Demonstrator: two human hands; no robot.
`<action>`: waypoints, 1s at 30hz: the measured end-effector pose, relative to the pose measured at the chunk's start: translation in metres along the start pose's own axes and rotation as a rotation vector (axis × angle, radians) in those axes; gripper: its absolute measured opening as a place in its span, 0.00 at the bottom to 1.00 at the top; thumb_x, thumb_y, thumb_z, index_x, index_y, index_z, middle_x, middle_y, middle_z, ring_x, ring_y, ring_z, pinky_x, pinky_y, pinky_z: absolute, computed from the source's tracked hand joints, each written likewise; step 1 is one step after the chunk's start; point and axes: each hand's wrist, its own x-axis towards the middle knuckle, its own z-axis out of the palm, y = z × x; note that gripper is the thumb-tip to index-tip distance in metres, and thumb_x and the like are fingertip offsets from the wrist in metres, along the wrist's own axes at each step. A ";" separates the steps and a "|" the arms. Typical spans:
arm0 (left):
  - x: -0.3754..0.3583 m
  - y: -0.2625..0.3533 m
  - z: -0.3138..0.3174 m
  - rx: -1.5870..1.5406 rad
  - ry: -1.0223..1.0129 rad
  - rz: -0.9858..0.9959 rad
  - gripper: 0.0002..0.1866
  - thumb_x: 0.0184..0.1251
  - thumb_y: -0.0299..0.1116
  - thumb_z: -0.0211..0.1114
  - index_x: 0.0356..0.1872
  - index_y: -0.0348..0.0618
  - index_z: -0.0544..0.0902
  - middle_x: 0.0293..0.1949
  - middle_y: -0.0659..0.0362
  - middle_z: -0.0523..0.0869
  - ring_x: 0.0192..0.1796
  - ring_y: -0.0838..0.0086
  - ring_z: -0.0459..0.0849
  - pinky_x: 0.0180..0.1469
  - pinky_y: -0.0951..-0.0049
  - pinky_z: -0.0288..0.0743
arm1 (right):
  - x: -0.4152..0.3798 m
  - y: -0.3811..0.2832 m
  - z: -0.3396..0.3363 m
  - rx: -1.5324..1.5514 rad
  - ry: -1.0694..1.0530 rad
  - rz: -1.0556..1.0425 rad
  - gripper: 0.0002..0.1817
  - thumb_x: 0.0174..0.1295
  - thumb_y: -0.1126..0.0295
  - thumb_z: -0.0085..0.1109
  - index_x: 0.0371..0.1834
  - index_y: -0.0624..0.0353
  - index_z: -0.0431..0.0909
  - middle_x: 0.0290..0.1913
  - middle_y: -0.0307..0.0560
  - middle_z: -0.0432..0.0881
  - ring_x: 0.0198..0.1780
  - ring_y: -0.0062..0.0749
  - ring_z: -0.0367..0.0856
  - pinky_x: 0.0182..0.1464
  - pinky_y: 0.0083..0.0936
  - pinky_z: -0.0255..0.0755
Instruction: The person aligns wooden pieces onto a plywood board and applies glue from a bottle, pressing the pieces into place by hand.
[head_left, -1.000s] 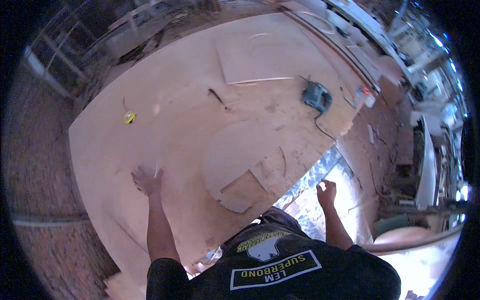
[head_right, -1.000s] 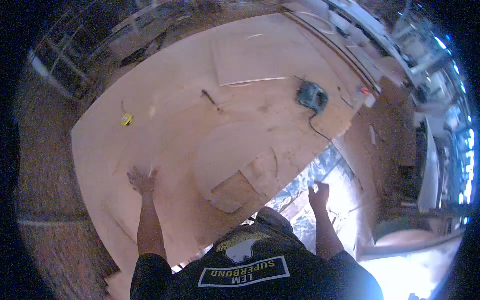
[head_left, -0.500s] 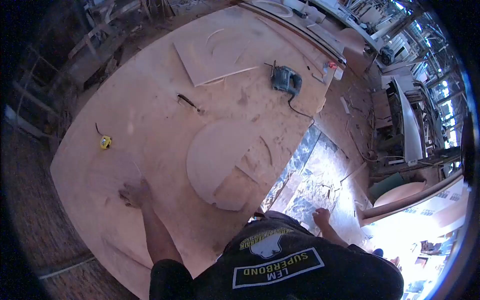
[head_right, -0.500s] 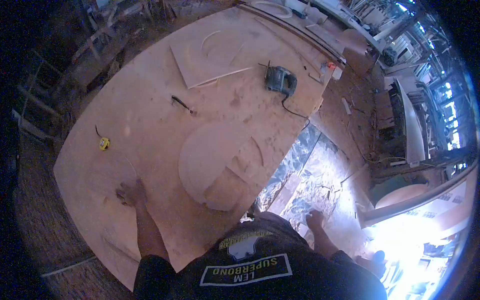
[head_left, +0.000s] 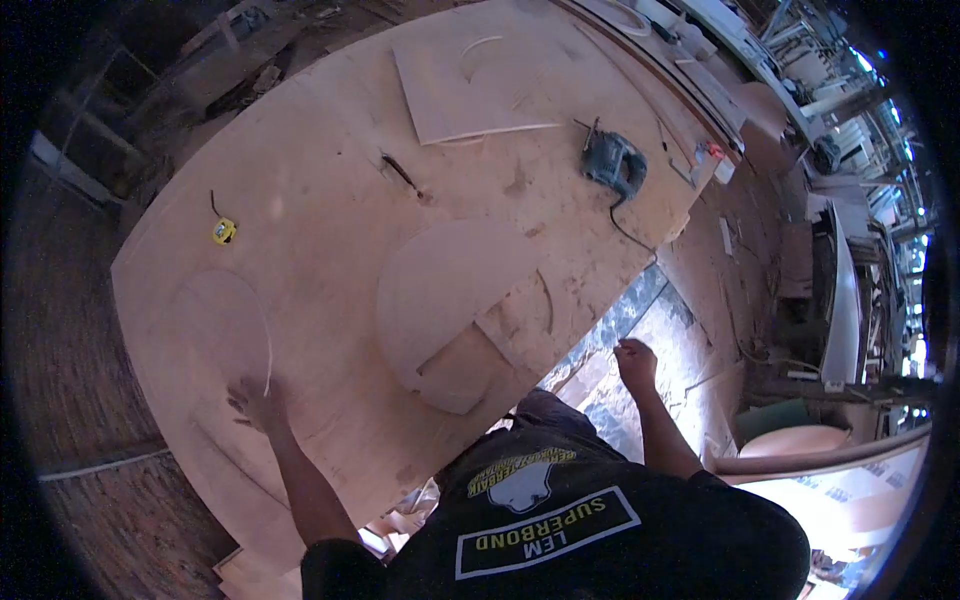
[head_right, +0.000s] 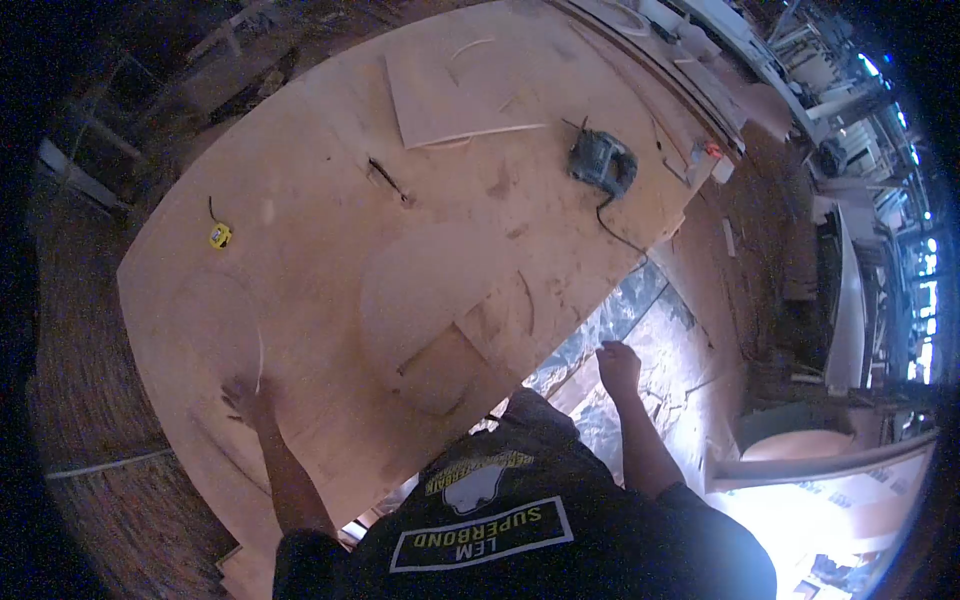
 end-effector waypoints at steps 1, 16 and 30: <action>-0.017 0.004 -0.003 -0.007 0.036 -0.043 0.50 0.67 0.71 0.61 0.83 0.52 0.62 0.84 0.50 0.55 0.86 0.53 0.50 0.80 0.29 0.41 | 0.030 -0.031 -0.010 -0.017 -0.020 0.041 0.16 0.62 0.62 0.71 0.47 0.61 0.89 0.39 0.54 0.92 0.41 0.37 0.91 0.49 0.33 0.82; -0.411 0.176 -0.040 -0.410 0.224 -0.227 0.32 0.65 0.41 0.76 0.65 0.35 0.78 0.64 0.40 0.74 0.68 0.45 0.73 0.67 0.41 0.74 | 0.559 -0.292 0.147 -0.296 -0.296 -0.724 0.41 0.46 0.44 0.81 0.61 0.58 0.84 0.60 0.58 0.86 0.61 0.51 0.85 0.63 0.41 0.78; -0.469 0.222 -0.079 -0.269 0.293 -0.404 0.25 0.63 0.38 0.75 0.58 0.36 0.83 0.64 0.40 0.73 0.66 0.47 0.77 0.61 0.46 0.81 | 0.602 -0.381 0.268 -0.112 -0.099 -0.875 0.40 0.47 0.42 0.80 0.56 0.61 0.85 0.54 0.61 0.87 0.58 0.55 0.84 0.63 0.46 0.76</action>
